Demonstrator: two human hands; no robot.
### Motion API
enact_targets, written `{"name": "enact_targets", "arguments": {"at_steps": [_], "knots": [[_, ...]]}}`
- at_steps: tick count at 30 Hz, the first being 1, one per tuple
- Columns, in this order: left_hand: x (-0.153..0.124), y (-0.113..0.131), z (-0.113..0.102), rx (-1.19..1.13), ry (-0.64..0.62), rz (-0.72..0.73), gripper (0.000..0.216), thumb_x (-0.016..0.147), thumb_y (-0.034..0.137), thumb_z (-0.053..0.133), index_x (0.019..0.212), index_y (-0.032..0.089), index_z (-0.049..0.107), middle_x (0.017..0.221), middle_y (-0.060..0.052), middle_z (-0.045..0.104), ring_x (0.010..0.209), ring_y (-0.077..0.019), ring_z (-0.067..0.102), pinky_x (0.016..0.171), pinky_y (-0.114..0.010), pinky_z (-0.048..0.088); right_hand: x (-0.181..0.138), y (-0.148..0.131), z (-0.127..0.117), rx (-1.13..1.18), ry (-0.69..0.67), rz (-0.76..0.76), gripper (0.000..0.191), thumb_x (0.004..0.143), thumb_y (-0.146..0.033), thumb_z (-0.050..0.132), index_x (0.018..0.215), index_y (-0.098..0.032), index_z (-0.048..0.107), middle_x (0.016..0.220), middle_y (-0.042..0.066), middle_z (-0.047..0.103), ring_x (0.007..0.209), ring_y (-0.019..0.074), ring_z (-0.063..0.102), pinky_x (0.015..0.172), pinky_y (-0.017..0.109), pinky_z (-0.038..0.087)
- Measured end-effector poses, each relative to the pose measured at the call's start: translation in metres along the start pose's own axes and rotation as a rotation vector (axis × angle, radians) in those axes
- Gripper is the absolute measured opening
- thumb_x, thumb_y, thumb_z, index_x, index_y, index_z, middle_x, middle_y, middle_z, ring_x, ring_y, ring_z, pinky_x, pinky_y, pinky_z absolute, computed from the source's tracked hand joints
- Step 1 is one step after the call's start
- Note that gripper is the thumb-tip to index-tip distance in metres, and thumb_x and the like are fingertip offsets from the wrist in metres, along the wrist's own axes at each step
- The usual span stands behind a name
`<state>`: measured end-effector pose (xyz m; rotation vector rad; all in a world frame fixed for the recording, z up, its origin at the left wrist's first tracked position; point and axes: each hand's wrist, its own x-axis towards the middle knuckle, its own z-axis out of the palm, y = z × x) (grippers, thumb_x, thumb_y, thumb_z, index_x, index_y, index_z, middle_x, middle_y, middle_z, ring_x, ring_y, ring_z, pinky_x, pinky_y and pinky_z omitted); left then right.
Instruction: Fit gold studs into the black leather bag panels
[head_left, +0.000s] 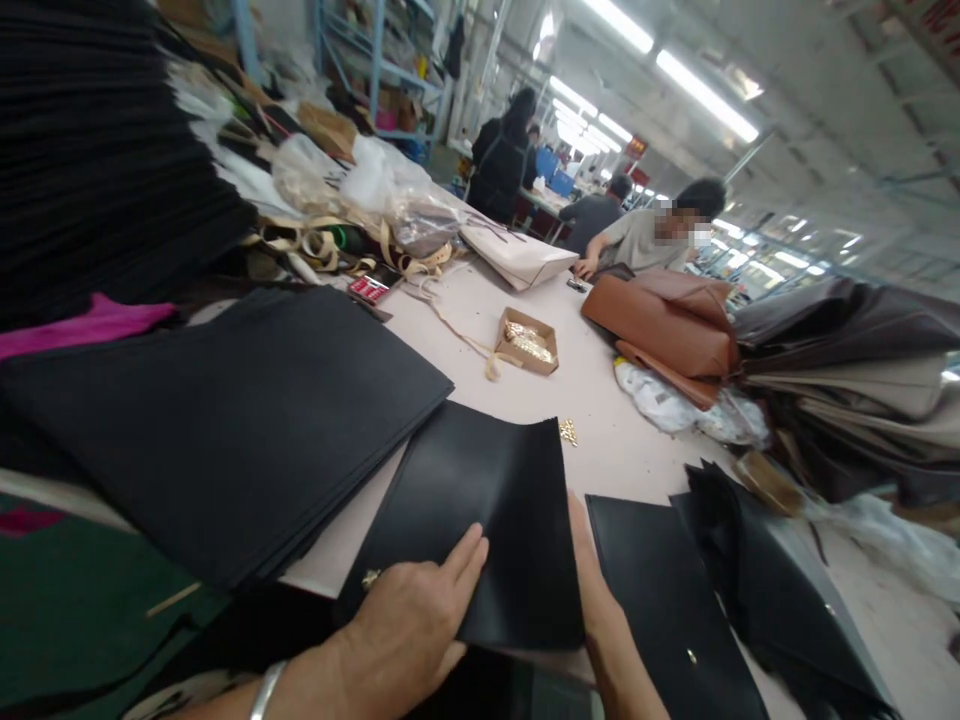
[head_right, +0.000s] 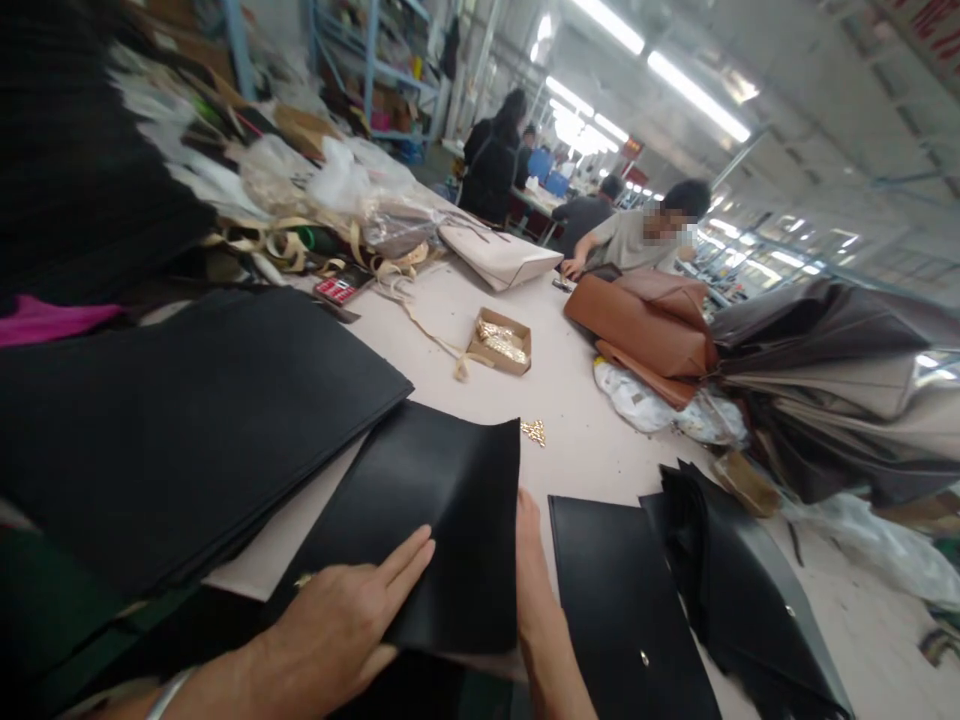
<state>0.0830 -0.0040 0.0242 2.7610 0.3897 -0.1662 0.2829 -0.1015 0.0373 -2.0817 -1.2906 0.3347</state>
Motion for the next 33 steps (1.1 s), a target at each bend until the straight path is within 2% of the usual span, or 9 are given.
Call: {"name": "enact_targets", "arguments": {"at_steps": [3, 6, 8, 15, 20, 24, 27, 30, 33], "knots": [[0.002, 0.001, 0.001, -0.017, 0.002, 0.022, 0.072, 0.076, 0.018, 0.063, 0.146, 0.008, 0.045, 0.155, -0.021, 0.030, 0.093, -0.0285, 0.072, 0.078, -0.042, 0.062, 0.019, 0.046, -0.023, -0.198, -0.010, 0.105, 0.030, 0.088, -0.020, 0.057, 0.114, -0.019, 0.070, 0.116, 0.010, 0.070, 0.107, 0.0242, 0.064, 0.098, 0.040, 0.048], [0.001, 0.001, 0.001, -0.037, 0.005, 0.006, 0.071, 0.080, 0.025, 0.067, 0.145, 0.008, 0.045, 0.153, -0.021, 0.035, 0.093, -0.0295, 0.072, 0.079, -0.043, 0.062, 0.049, 0.086, -0.046, -0.325, 0.065, 0.275, 0.039, 0.087, -0.023, 0.051, 0.120, -0.010, 0.068, 0.109, 0.015, 0.074, 0.101, 0.0272, 0.068, 0.095, 0.042, 0.049], [0.001, 0.001, 0.002, -0.040, -0.009, -0.010, 0.074, 0.079, 0.028, 0.070, 0.146, 0.007, 0.045, 0.152, -0.021, 0.038, 0.095, -0.0305, 0.072, 0.081, -0.044, 0.061, 0.070, 0.105, -0.054, -0.340, 0.073, 0.330, 0.040, 0.086, -0.028, 0.053, 0.117, -0.009, 0.071, 0.104, 0.016, 0.075, 0.098, 0.0279, 0.070, 0.091, 0.040, 0.050], [0.003, 0.000, 0.008, -0.027, -0.047, -0.035, 0.077, 0.080, 0.031, 0.071, 0.148, 0.009, 0.042, 0.152, -0.020, 0.040, 0.097, -0.0310, 0.070, 0.083, -0.044, 0.061, 0.119, 0.125, -0.042, -0.369, 0.042, 0.380, 0.031, 0.079, -0.036, 0.060, 0.097, -0.018, 0.078, 0.085, 0.009, 0.078, 0.080, 0.0231, 0.071, 0.069, 0.030, 0.050], [0.002, -0.003, 0.016, -0.010, 0.008, 0.009, 0.080, 0.081, 0.043, 0.071, 0.147, 0.008, 0.043, 0.148, -0.020, 0.048, 0.090, -0.0298, 0.071, 0.075, -0.043, 0.061, 0.136, 0.125, -0.045, -0.365, -0.006, 0.416, 0.021, 0.072, -0.032, 0.065, 0.075, -0.016, 0.077, 0.057, 0.005, 0.069, 0.059, 0.0190, 0.065, 0.057, 0.027, 0.045], [-0.003, -0.005, 0.025, 0.031, 0.121, 0.069, 0.076, 0.084, 0.049, 0.066, 0.144, 0.007, 0.046, 0.146, -0.018, 0.051, 0.084, -0.0265, 0.070, 0.067, -0.039, 0.059, 0.134, 0.115, -0.051, -0.382, -0.010, 0.419, 0.019, 0.069, -0.030, 0.065, 0.070, -0.015, 0.076, 0.058, 0.008, 0.068, 0.063, 0.0224, 0.065, 0.061, 0.031, 0.045], [-0.007, -0.007, 0.029, 0.062, 0.188, 0.116, 0.071, 0.087, 0.049, 0.062, 0.142, 0.007, 0.049, 0.146, -0.016, 0.052, 0.080, -0.0236, 0.068, 0.062, -0.036, 0.054, 0.112, 0.093, -0.046, -0.354, 0.010, 0.399, 0.028, 0.075, -0.036, 0.063, 0.084, -0.013, 0.075, 0.070, 0.011, 0.072, 0.070, 0.0244, 0.067, 0.065, 0.034, 0.049], [-0.009, -0.009, 0.031, 0.068, 0.230, 0.139, 0.068, 0.088, 0.049, 0.060, 0.139, 0.006, 0.051, 0.145, -0.016, 0.053, 0.078, -0.0226, 0.067, 0.059, -0.036, 0.051, 0.071, 0.058, -0.028, -0.015, -0.063, 0.380, 0.038, 0.078, -0.047, 0.065, 0.093, -0.012, 0.072, 0.076, 0.009, 0.072, 0.067, 0.0213, 0.068, 0.065, 0.033, 0.055], [-0.009, -0.011, 0.032, 0.062, 0.265, 0.150, 0.066, 0.087, 0.048, 0.061, 0.137, 0.005, 0.052, 0.142, -0.016, 0.056, 0.078, -0.0223, 0.066, 0.059, -0.036, 0.051, 0.029, 0.022, -0.001, 0.301, -0.229, 0.374, 0.038, 0.075, -0.050, 0.074, 0.088, -0.015, 0.071, 0.073, 0.005, 0.070, 0.064, 0.0184, 0.066, 0.062, 0.031, 0.056]]}}
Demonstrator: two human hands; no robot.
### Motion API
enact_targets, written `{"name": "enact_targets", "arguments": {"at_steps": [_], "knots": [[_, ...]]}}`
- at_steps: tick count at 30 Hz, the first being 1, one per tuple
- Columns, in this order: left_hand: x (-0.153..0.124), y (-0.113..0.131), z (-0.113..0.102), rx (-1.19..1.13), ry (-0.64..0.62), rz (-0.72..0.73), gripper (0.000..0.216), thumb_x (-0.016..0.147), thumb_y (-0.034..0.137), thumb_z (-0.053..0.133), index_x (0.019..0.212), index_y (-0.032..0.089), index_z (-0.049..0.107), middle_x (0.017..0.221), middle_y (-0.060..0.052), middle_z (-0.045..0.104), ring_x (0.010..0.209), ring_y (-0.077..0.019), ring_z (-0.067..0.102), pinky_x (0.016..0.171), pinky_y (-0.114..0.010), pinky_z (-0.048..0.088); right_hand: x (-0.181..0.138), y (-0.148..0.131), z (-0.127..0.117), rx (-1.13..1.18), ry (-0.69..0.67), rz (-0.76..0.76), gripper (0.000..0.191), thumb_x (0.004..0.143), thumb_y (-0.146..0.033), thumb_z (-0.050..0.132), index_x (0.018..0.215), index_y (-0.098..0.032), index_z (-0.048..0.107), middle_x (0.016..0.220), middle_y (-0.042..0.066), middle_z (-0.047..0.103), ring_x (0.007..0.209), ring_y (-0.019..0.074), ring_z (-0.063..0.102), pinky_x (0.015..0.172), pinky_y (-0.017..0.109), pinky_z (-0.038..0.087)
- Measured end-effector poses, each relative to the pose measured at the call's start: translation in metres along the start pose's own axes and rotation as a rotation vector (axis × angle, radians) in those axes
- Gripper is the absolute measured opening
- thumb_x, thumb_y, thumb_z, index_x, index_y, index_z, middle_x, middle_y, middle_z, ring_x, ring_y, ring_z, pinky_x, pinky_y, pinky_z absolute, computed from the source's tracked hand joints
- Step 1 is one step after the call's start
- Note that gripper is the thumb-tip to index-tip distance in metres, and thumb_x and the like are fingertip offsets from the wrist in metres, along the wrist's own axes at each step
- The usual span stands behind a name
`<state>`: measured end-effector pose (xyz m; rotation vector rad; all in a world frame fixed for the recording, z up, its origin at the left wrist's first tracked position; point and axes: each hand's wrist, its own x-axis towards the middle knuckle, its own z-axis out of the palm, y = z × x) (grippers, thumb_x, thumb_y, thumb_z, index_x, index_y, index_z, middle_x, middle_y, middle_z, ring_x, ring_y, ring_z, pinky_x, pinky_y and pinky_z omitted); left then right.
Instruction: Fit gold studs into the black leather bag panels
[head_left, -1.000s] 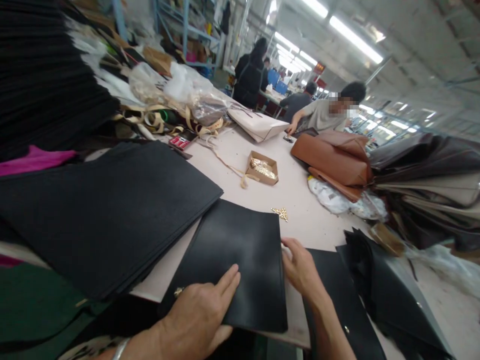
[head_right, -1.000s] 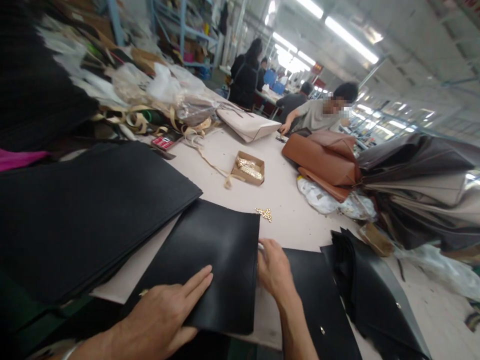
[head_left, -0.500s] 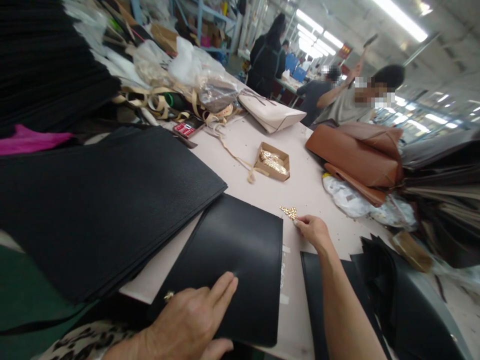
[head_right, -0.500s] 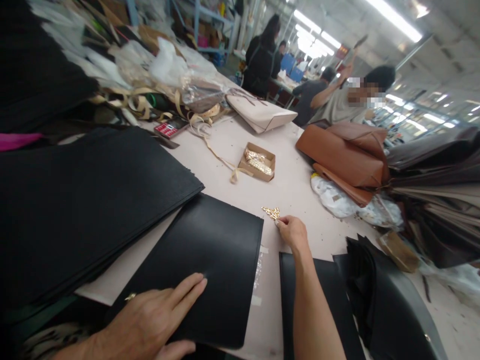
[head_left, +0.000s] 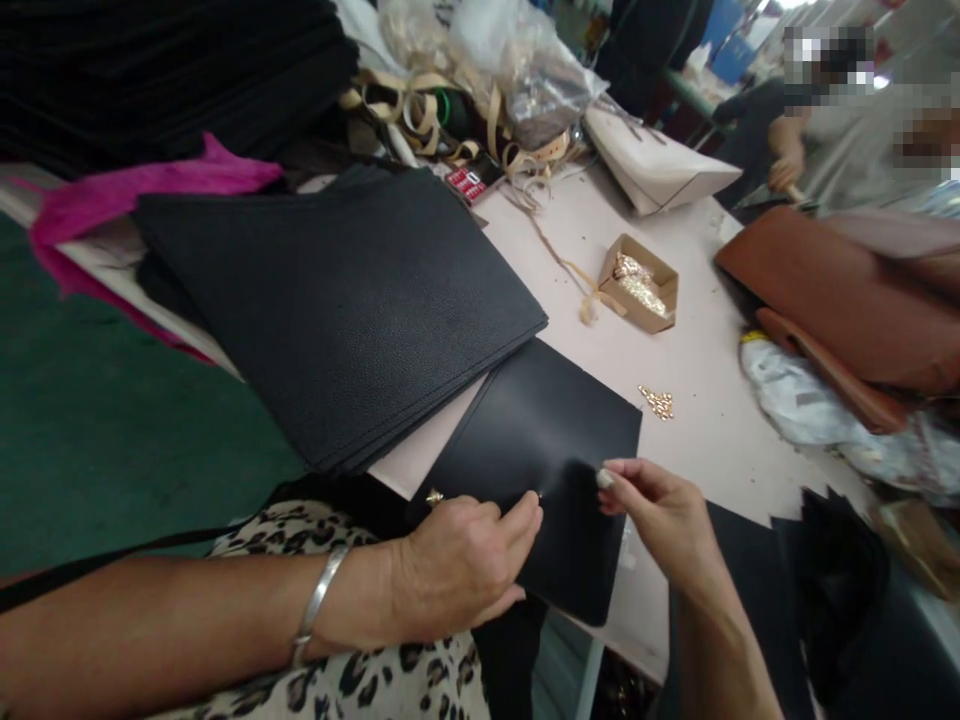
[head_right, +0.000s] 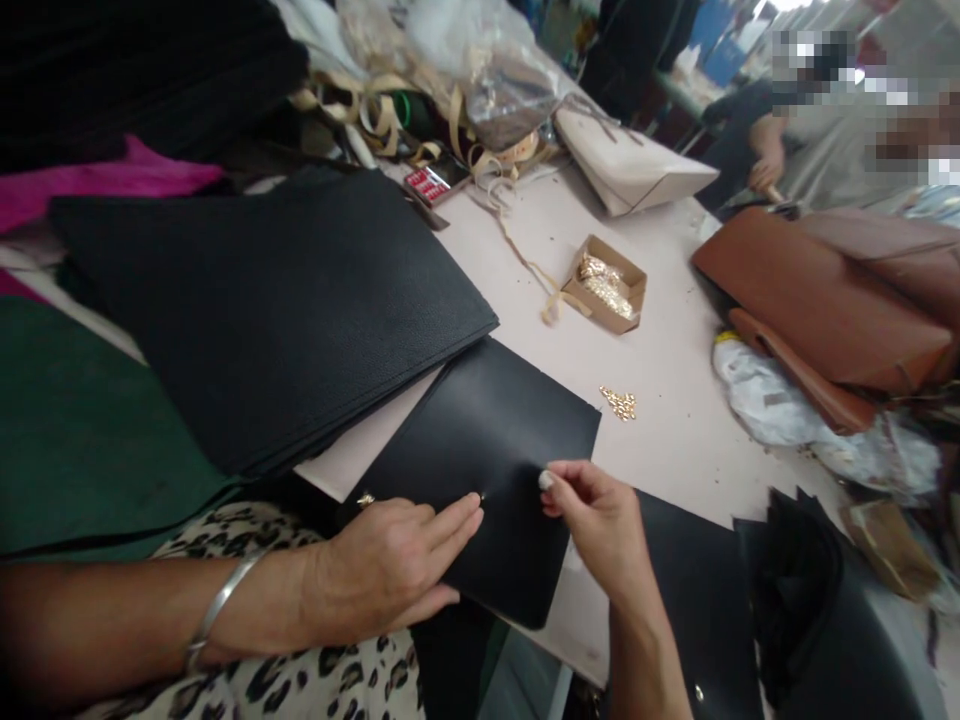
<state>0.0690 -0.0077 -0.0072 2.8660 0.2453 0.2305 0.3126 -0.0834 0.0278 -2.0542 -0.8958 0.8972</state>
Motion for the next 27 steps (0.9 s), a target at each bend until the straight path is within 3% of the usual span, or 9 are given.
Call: {"name": "enact_targets", "arguments": {"at_steps": [4, 11, 19, 27], "knots": [[-0.001, -0.001, -0.002, 0.007, 0.017, 0.019, 0.066, 0.087, 0.048, 0.062, 0.135, 0.005, 0.053, 0.137, -0.015, 0.058, 0.080, -0.0223, 0.065, 0.061, -0.036, 0.051, -0.027, -0.009, 0.038, -0.138, -0.160, -0.060, 0.027, 0.086, -0.044, 0.066, 0.093, -0.018, 0.072, 0.078, 0.003, 0.072, 0.067, 0.0162, 0.064, 0.063, 0.027, 0.052], [-0.002, -0.001, -0.003, -0.004, 0.039, 0.019, 0.061, 0.086, 0.049, 0.062, 0.128, 0.006, 0.057, 0.122, -0.012, 0.062, 0.074, -0.0209, 0.062, 0.054, -0.036, 0.047, -0.024, -0.020, 0.047, -0.404, -0.190, -0.169, 0.018, 0.089, -0.033, 0.060, 0.090, -0.021, 0.073, 0.086, 0.003, 0.073, 0.077, 0.0183, 0.065, 0.074, 0.030, 0.048], [-0.004, -0.002, 0.001, -0.020, 0.050, 0.034, 0.057, 0.091, 0.045, 0.056, 0.131, 0.004, 0.054, 0.128, -0.015, 0.060, 0.080, -0.0220, 0.063, 0.057, -0.035, 0.049, -0.018, -0.032, 0.049, -0.476, -0.229, -0.038, 0.019, 0.085, -0.035, 0.061, 0.087, -0.020, 0.074, 0.078, 0.002, 0.072, 0.070, 0.0171, 0.062, 0.064, 0.028, 0.044], [-0.005, -0.002, 0.004, 0.032, 0.053, 0.071, 0.036, 0.093, 0.022, 0.049, 0.125, 0.007, 0.058, 0.131, -0.016, 0.059, 0.067, -0.0159, 0.059, 0.050, -0.032, 0.042, 0.002, -0.040, 0.047, -0.471, -0.399, 0.144, 0.017, 0.081, -0.032, 0.060, 0.079, -0.018, 0.069, 0.065, 0.000, 0.063, 0.060, 0.0136, 0.055, 0.054, 0.025, 0.040]]}}
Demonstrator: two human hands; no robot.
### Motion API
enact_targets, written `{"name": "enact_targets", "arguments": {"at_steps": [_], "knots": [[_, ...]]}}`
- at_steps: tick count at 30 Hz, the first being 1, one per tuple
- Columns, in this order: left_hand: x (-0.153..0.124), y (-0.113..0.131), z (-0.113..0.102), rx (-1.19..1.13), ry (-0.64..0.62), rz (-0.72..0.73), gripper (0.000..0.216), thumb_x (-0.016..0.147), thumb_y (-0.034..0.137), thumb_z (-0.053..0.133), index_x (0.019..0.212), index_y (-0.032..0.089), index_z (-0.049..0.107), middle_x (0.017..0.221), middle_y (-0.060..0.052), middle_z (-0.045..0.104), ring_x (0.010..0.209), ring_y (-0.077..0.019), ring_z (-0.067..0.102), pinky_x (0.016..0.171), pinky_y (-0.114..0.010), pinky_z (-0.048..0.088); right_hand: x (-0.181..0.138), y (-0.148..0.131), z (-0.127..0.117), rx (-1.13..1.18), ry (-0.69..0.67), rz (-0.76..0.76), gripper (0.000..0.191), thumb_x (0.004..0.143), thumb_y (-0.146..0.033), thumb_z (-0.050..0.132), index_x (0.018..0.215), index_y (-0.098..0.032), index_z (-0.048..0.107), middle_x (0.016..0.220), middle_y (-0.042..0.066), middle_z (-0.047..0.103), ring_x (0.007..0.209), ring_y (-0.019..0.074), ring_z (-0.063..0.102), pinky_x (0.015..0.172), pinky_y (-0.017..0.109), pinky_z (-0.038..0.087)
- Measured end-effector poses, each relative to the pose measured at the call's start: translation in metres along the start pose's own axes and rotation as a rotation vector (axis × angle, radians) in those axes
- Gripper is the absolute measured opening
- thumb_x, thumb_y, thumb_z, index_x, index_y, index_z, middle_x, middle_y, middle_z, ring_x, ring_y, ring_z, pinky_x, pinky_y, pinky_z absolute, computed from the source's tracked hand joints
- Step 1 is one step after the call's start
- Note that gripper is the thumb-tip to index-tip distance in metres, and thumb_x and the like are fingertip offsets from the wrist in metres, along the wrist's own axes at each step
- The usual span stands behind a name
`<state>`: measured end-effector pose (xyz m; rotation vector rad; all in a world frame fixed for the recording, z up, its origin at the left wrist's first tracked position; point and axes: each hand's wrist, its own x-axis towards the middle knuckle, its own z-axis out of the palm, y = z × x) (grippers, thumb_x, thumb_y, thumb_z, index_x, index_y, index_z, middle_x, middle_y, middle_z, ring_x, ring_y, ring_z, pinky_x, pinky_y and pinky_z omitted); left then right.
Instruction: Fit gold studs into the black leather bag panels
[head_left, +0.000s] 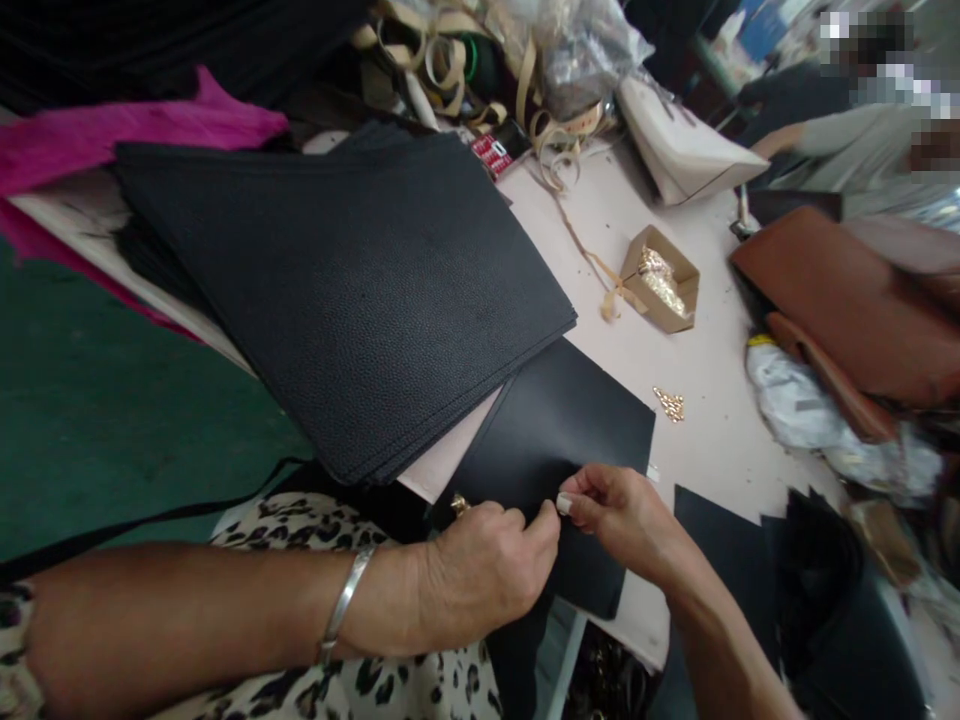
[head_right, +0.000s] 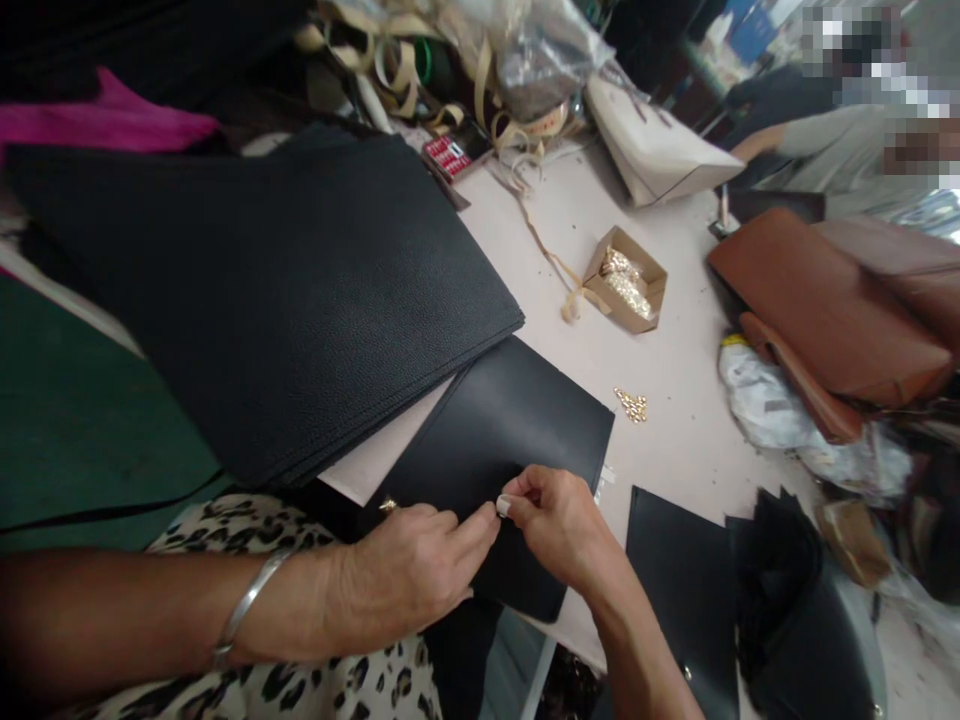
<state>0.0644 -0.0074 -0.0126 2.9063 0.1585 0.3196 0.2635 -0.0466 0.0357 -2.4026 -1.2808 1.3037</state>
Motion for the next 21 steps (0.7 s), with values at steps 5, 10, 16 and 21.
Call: {"name": "enact_targets", "arguments": {"at_steps": [5, 10, 16, 21], "knots": [[0.000, -0.001, -0.001, -0.012, -0.014, 0.009, 0.038, 0.092, 0.023, 0.049, 0.125, 0.007, 0.059, 0.130, -0.017, 0.059, 0.065, -0.0162, 0.057, 0.049, -0.033, 0.042, 0.008, -0.005, -0.006, -0.014, -0.076, 0.077, 0.012, 0.079, -0.029, 0.060, 0.077, -0.019, 0.066, 0.062, 0.001, 0.065, 0.056, 0.0150, 0.059, 0.051, 0.025, 0.042], [0.000, 0.000, 0.002, -0.014, -0.034, 0.007, 0.042, 0.092, 0.024, 0.049, 0.129, 0.006, 0.056, 0.133, -0.017, 0.057, 0.066, -0.0172, 0.058, 0.051, -0.034, 0.044, 0.010, -0.014, -0.007, -0.083, -0.016, 0.069, 0.007, 0.075, -0.023, 0.062, 0.070, -0.019, 0.065, 0.057, 0.000, 0.063, 0.052, 0.0141, 0.058, 0.048, 0.023, 0.039], [0.001, -0.002, 0.000, -0.099, -0.072, -0.023, 0.046, 0.092, 0.027, 0.055, 0.133, 0.008, 0.051, 0.127, -0.018, 0.060, 0.085, -0.0194, 0.065, 0.065, -0.030, 0.049, -0.002, -0.001, 0.007, 0.000, 0.209, -0.024, 0.013, 0.075, -0.027, 0.067, 0.086, -0.019, 0.067, 0.070, 0.000, 0.069, 0.059, 0.0141, 0.061, 0.055, 0.024, 0.043], [0.002, -0.003, -0.003, -0.147, -0.084, -0.065, 0.054, 0.089, 0.035, 0.063, 0.134, 0.009, 0.051, 0.131, -0.019, 0.058, 0.088, -0.0225, 0.067, 0.070, -0.032, 0.053, -0.032, 0.037, 0.013, -0.038, 0.656, 0.187, 0.041, 0.084, -0.052, 0.060, 0.108, -0.019, 0.066, 0.086, 0.005, 0.072, 0.080, 0.0227, 0.068, 0.074, 0.033, 0.047]]}}
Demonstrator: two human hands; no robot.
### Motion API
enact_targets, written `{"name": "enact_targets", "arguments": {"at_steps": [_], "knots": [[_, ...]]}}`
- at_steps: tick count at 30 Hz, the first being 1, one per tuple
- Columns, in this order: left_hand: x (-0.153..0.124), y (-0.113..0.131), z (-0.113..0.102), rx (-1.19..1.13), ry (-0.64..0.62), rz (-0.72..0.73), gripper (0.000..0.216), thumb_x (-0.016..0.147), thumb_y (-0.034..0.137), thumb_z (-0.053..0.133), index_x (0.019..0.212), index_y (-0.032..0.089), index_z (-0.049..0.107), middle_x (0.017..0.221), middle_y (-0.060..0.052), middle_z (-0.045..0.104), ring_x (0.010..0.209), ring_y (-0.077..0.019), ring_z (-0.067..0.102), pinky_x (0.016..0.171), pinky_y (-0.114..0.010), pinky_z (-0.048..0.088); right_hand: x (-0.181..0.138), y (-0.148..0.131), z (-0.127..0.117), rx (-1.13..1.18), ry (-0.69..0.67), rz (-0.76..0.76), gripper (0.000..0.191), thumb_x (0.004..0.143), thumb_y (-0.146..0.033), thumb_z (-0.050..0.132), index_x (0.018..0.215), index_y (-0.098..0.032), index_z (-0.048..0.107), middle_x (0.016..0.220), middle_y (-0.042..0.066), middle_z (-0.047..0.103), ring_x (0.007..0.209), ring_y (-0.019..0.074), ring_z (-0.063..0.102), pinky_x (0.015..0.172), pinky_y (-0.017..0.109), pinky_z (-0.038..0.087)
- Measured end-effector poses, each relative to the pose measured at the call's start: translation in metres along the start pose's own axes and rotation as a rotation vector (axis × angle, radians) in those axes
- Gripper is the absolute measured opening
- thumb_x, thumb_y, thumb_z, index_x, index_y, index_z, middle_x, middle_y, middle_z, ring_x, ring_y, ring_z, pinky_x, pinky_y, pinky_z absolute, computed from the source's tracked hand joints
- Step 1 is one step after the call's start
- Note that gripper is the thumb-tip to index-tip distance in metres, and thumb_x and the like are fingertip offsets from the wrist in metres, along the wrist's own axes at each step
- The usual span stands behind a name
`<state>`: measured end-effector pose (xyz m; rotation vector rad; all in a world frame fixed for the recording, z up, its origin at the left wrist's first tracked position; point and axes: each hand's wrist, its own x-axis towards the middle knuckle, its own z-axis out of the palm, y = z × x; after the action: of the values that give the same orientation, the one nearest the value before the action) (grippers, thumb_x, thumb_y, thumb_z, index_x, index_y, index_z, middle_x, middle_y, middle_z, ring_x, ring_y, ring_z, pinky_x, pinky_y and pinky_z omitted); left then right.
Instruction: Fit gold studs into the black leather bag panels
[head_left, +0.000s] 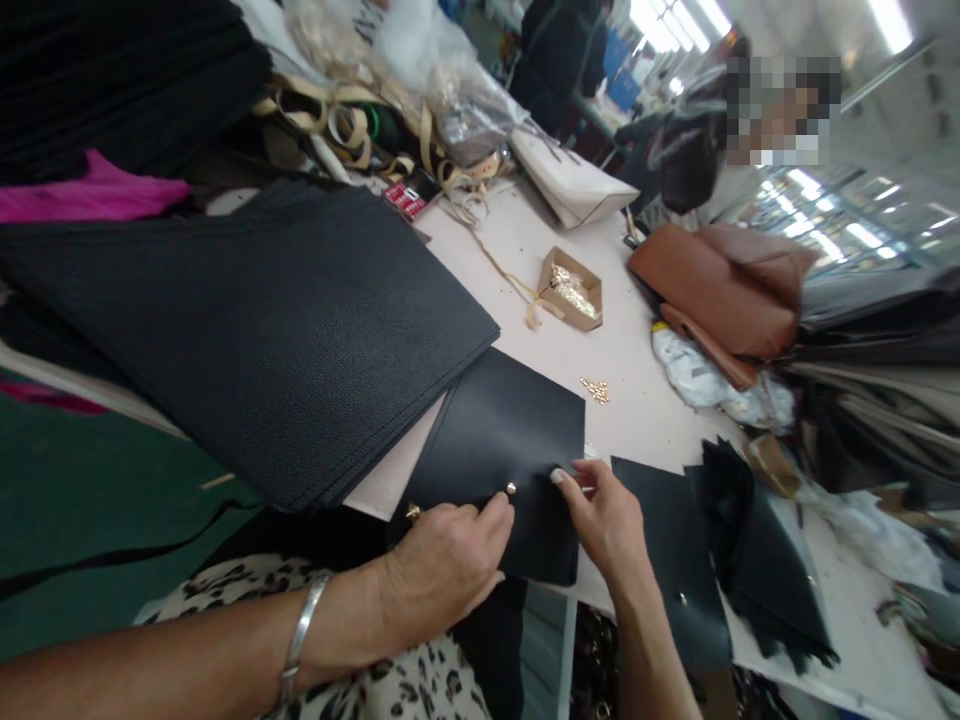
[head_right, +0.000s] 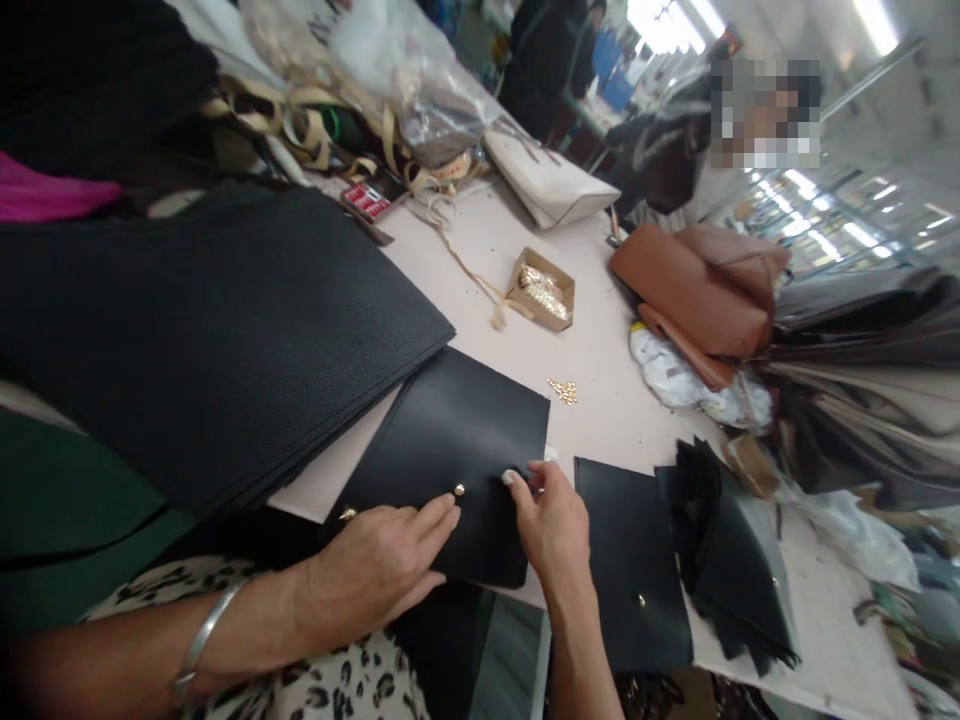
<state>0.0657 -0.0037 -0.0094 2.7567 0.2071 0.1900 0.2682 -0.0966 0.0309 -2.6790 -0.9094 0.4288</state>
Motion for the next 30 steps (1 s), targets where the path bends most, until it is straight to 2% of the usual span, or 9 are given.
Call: {"name": "enact_targets", "arguments": {"at_steps": [3, 9, 12, 14, 16, 19, 22, 26, 30], "knots": [[0.001, 0.001, 0.000, -0.012, 0.013, -0.013, 0.054, 0.086, 0.031, 0.067, 0.133, 0.010, 0.052, 0.133, -0.017, 0.058, 0.090, -0.0254, 0.069, 0.074, -0.036, 0.056, -0.012, 0.018, -0.005, -0.028, 0.060, 0.114, 0.045, 0.086, -0.051, 0.058, 0.115, -0.017, 0.063, 0.085, 0.007, 0.072, 0.084, 0.0264, 0.068, 0.076, 0.035, 0.046], [0.002, 0.000, -0.002, -0.002, 0.042, -0.033, 0.049, 0.085, 0.021, 0.066, 0.132, 0.013, 0.055, 0.130, -0.014, 0.062, 0.096, -0.0270, 0.070, 0.079, -0.038, 0.059, -0.015, 0.022, 0.006, 0.180, 0.109, 0.137, 0.051, 0.078, -0.046, 0.069, 0.118, -0.015, 0.064, 0.074, 0.002, 0.068, 0.073, 0.0224, 0.068, 0.068, 0.031, 0.049], [0.003, -0.001, -0.003, 0.015, 0.056, -0.028, 0.046, 0.085, 0.022, 0.067, 0.130, 0.015, 0.058, 0.130, -0.013, 0.062, 0.095, -0.0260, 0.070, 0.079, -0.038, 0.060, -0.016, 0.018, 0.012, 0.289, 0.124, 0.117, 0.058, 0.078, -0.043, 0.069, 0.127, -0.013, 0.060, 0.084, 0.004, 0.070, 0.069, 0.0196, 0.068, 0.062, 0.029, 0.052], [0.003, 0.000, -0.004, 0.043, 0.060, -0.021, 0.045, 0.086, 0.023, 0.066, 0.129, 0.015, 0.059, 0.130, -0.012, 0.062, 0.095, -0.0255, 0.071, 0.077, -0.037, 0.060, -0.019, 0.016, 0.014, 0.294, 0.175, 0.080, 0.066, 0.077, -0.039, 0.070, 0.135, -0.014, 0.054, 0.104, 0.010, 0.070, 0.080, 0.0211, 0.070, 0.072, 0.031, 0.054], [0.003, 0.002, -0.004, 0.077, 0.077, -0.018, 0.043, 0.087, 0.025, 0.065, 0.129, 0.014, 0.059, 0.131, -0.013, 0.061, 0.093, -0.0251, 0.071, 0.075, -0.036, 0.060, -0.023, 0.016, 0.014, 0.230, 0.225, 0.047, 0.068, 0.078, -0.038, 0.070, 0.138, -0.014, 0.051, 0.116, 0.014, 0.066, 0.098, 0.0256, 0.067, 0.089, 0.037, 0.051], [0.004, 0.003, -0.005, 0.100, 0.120, -0.008, 0.039, 0.089, 0.030, 0.063, 0.125, 0.015, 0.061, 0.129, -0.013, 0.063, 0.089, -0.0240, 0.072, 0.074, -0.036, 0.060, -0.025, 0.020, 0.011, 0.201, 0.221, 0.049, 0.063, 0.080, -0.039, 0.067, 0.135, -0.012, 0.054, 0.112, 0.017, 0.067, 0.109, 0.0311, 0.063, 0.098, 0.043, 0.045], [0.004, 0.004, -0.004, 0.081, 0.155, 0.043, 0.027, 0.092, 0.029, 0.058, 0.116, 0.017, 0.065, 0.120, -0.010, 0.067, 0.084, -0.0206, 0.072, 0.071, -0.030, 0.059, -0.022, 0.025, 0.011, 0.332, 0.181, 0.063, 0.069, 0.076, -0.041, 0.071, 0.136, -0.010, 0.053, 0.110, 0.017, 0.068, 0.105, 0.0316, 0.065, 0.095, 0.044, 0.047], [0.002, 0.006, -0.001, 0.048, 0.205, 0.116, 0.019, 0.094, 0.025, 0.054, 0.107, 0.018, 0.066, 0.114, -0.007, 0.069, 0.074, -0.0169, 0.072, 0.064, -0.026, 0.058, -0.020, 0.024, 0.014, 0.506, 0.120, 0.044, 0.069, 0.076, -0.038, 0.071, 0.138, -0.014, 0.052, 0.101, 0.009, 0.073, 0.091, 0.0233, 0.069, 0.081, 0.034, 0.054], [-0.002, 0.013, -0.001, -0.087, 0.250, 0.194, 0.021, 0.097, 0.031, 0.051, 0.108, 0.020, 0.065, 0.113, -0.007, 0.068, 0.080, -0.0156, 0.073, 0.067, -0.023, 0.058, -0.027, 0.036, -0.011, 0.643, 0.097, 0.007, 0.070, 0.073, -0.030, 0.072, 0.139, -0.017, 0.051, 0.093, 0.004, 0.075, 0.085, 0.0202, 0.070, 0.076, 0.030, 0.055]]}}
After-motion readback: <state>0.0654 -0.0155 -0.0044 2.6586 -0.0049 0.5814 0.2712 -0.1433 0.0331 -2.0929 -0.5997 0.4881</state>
